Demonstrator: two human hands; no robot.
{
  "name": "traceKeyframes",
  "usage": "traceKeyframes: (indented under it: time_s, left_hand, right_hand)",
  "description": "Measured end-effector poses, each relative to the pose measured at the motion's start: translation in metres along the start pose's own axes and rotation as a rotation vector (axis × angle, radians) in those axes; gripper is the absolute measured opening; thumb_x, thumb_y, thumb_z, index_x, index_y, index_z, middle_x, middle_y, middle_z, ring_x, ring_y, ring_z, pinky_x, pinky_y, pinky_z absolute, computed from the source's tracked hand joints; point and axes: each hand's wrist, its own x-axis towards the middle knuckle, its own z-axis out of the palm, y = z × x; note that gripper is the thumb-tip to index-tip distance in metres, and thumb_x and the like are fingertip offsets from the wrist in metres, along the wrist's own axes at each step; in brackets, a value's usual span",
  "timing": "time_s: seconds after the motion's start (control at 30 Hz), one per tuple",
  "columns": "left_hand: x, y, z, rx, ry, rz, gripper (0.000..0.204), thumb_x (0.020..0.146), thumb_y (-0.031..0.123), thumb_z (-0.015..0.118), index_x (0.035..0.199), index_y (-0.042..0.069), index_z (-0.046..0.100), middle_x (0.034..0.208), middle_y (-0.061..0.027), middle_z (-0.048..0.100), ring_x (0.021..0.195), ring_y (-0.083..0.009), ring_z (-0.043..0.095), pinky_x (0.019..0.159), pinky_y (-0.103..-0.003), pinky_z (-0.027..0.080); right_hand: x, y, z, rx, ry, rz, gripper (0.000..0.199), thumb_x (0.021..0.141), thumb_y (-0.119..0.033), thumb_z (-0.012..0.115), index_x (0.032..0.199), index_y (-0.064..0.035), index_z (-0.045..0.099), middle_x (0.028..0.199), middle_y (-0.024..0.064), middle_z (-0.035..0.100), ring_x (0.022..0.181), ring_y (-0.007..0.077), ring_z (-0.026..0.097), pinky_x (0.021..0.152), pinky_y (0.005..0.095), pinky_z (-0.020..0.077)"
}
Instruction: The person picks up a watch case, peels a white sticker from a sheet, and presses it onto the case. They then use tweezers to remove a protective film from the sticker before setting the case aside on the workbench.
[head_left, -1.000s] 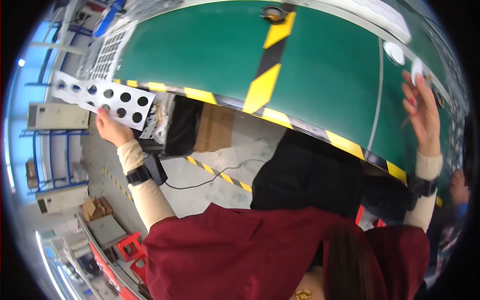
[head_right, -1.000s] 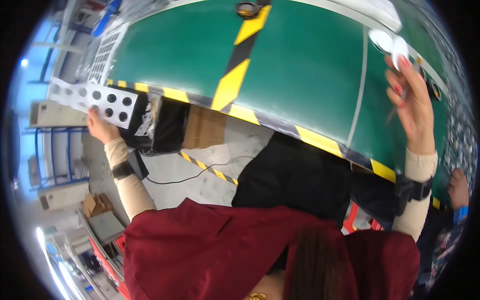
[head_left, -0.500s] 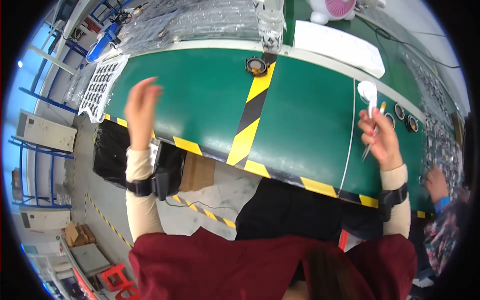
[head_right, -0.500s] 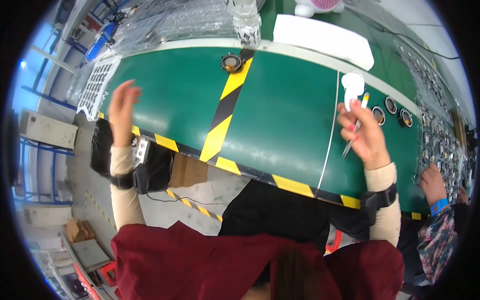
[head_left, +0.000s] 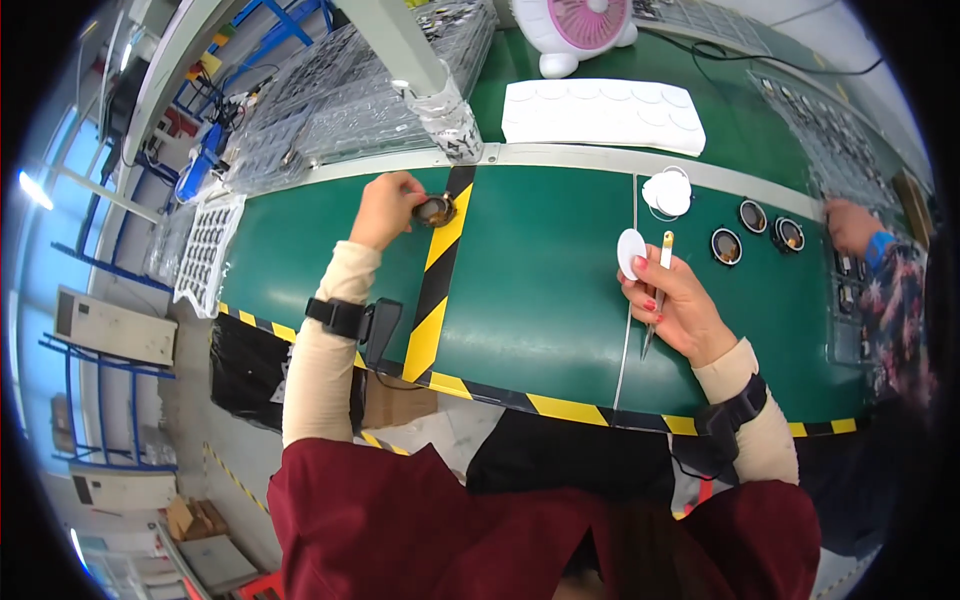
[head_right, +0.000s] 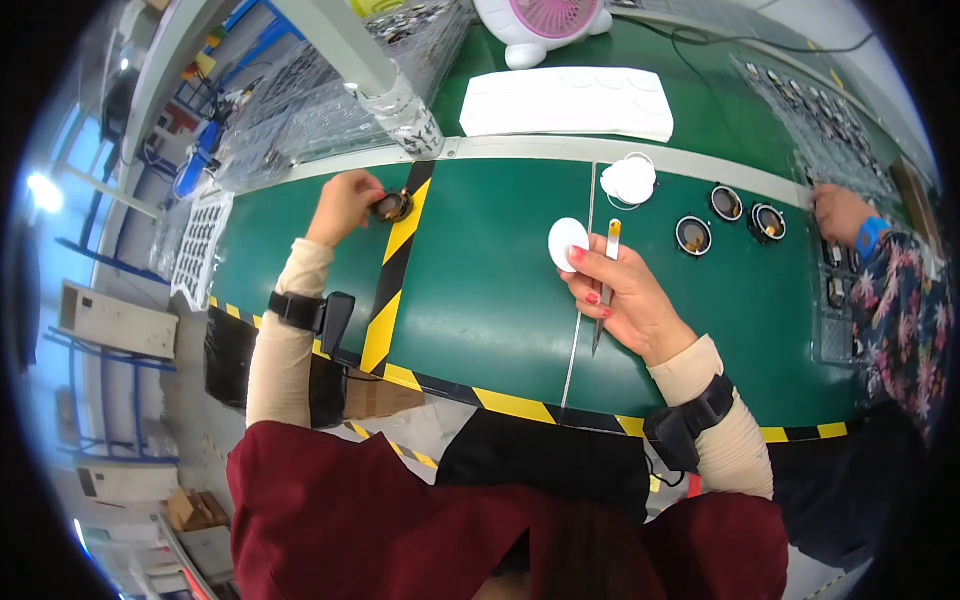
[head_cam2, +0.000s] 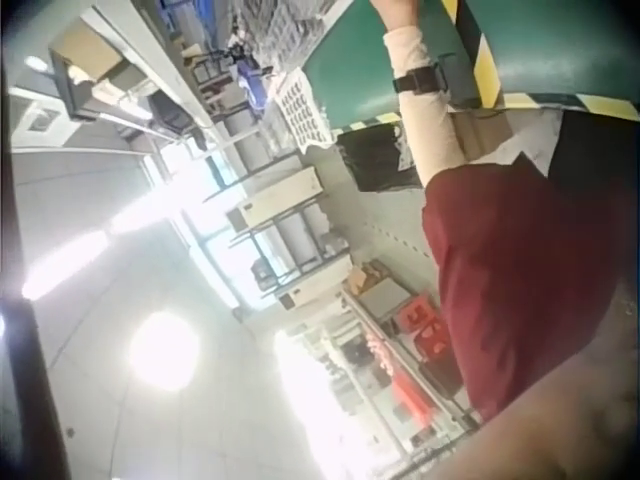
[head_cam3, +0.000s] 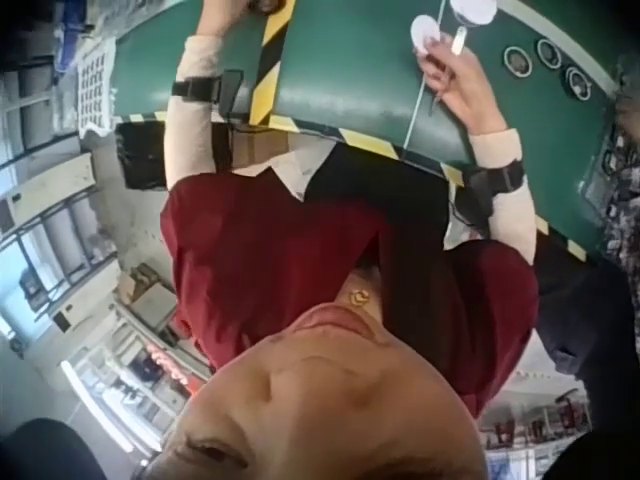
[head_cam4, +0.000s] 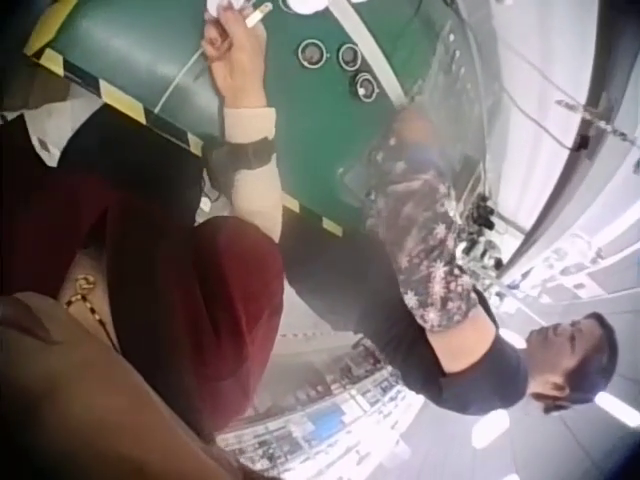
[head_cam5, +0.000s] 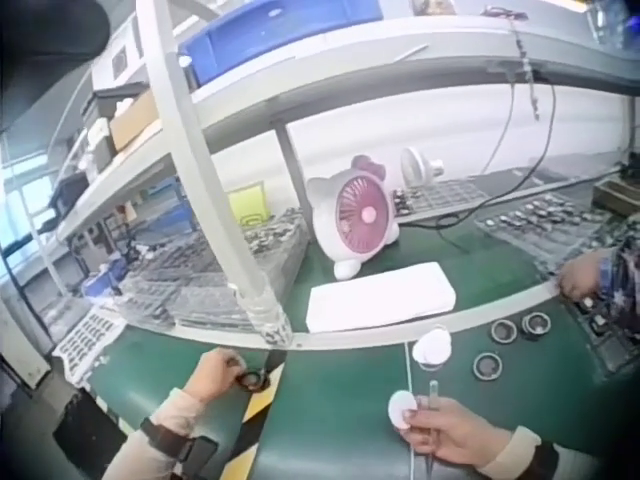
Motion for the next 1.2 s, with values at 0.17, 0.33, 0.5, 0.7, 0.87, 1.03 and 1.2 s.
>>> traceKeyframes:
  time_s: [0.17, 0.33, 0.5, 0.7, 0.87, 1.03, 1.2]
  left_hand:
    - [-0.012, -0.006, -0.002, -0.009, 0.053, 0.092, 0.028, 0.072, 0.015, 0.07, 0.096, 0.006, 0.062, 0.086, -0.0131, 0.057, 0.075, -0.0258, 0.06, 0.063, -0.034, 0.049]
    - [-0.039, -0.011, 0.006, 0.151, 0.154, 0.384, 0.027, 0.072, 0.015, 0.068, 0.098, 0.011, 0.062, 0.088, -0.0108, 0.054, 0.078, -0.0248, 0.059, 0.063, -0.033, 0.048]
    - [-0.076, 0.003, 0.018, 0.32, 0.307, 0.497, 0.026, 0.071, 0.013, 0.068, 0.097, 0.012, 0.062, 0.088, -0.0098, 0.053, 0.079, -0.0264, 0.056, 0.064, -0.034, 0.046]
    - [-0.082, 0.009, 0.016, 0.434, 0.335, 0.804, 0.025, 0.072, 0.01, 0.067, 0.096, 0.008, 0.061, 0.088, -0.0086, 0.052, 0.071, -0.0246, 0.056, 0.058, -0.033, 0.045]
    - [-0.087, 0.048, 0.036, 0.092, 0.152, 0.778, 0.019, 0.076, 0.007, 0.064, 0.094, 0.003, 0.06, 0.085, -0.009, 0.052, 0.063, -0.0209, 0.055, 0.054, -0.029, 0.044]
    - [-0.071, 0.091, 0.071, -0.616, -0.299, 0.245, 0.013, 0.079, 0.004, 0.061, 0.091, 0.0, 0.058, 0.08, -0.0083, 0.053, 0.059, -0.0157, 0.057, 0.05, -0.025, 0.044]
    - [-0.057, 0.099, 0.091, -0.537, -0.29, 0.283, 0.014, 0.08, 0.004, 0.059, 0.092, -0.002, 0.057, 0.078, -0.0068, 0.054, 0.057, -0.0133, 0.057, 0.048, -0.024, 0.046]
  right_hand:
    - [-0.001, 0.0, -0.003, 0.006, 0.013, 0.006, 0.014, 0.089, -0.018, 0.054, 0.087, -0.0053, 0.049, 0.075, 0.0013, 0.048, 0.053, 0.0051, 0.036, 0.041, 0.0181, 0.0264]
    - [0.001, 0.003, -0.002, 0.061, -0.016, -0.027, 0.013, 0.09, -0.018, 0.052, 0.086, -0.0059, 0.05, 0.075, -0.0001, 0.048, 0.054, 0.0052, 0.036, 0.042, 0.019, 0.0259]
    - [0.002, 0.004, -0.004, 0.033, 0.014, -0.038, 0.013, 0.09, -0.018, 0.052, 0.087, -0.0061, 0.05, 0.074, -0.0007, 0.047, 0.055, 0.0054, 0.037, 0.042, 0.0193, 0.0256]
    - [0.002, 0.006, -0.005, 0.027, 0.042, -0.049, 0.013, 0.09, -0.018, 0.053, 0.087, -0.006, 0.05, 0.075, -0.0004, 0.047, 0.055, 0.0052, 0.037, 0.042, 0.0194, 0.0256]
    - [0.006, 0.003, -0.007, 0.047, 0.039, -0.057, 0.014, 0.089, -0.018, 0.054, 0.089, -0.005, 0.05, 0.078, 0.0014, 0.048, 0.055, 0.0051, 0.038, 0.042, 0.0191, 0.0265]
    - [0.023, -0.013, -0.008, 0.06, 0.015, -0.142, 0.015, 0.088, -0.018, 0.055, 0.091, -0.0041, 0.05, 0.079, 0.0027, 0.048, 0.055, 0.0055, 0.039, 0.042, 0.0188, 0.0274]
    - [0.023, -0.006, -0.013, 0.126, 0.052, -0.191, 0.018, 0.088, -0.02, 0.055, 0.092, -0.004, 0.05, 0.077, 0.0022, 0.047, 0.055, 0.0057, 0.039, 0.042, 0.0188, 0.0277]
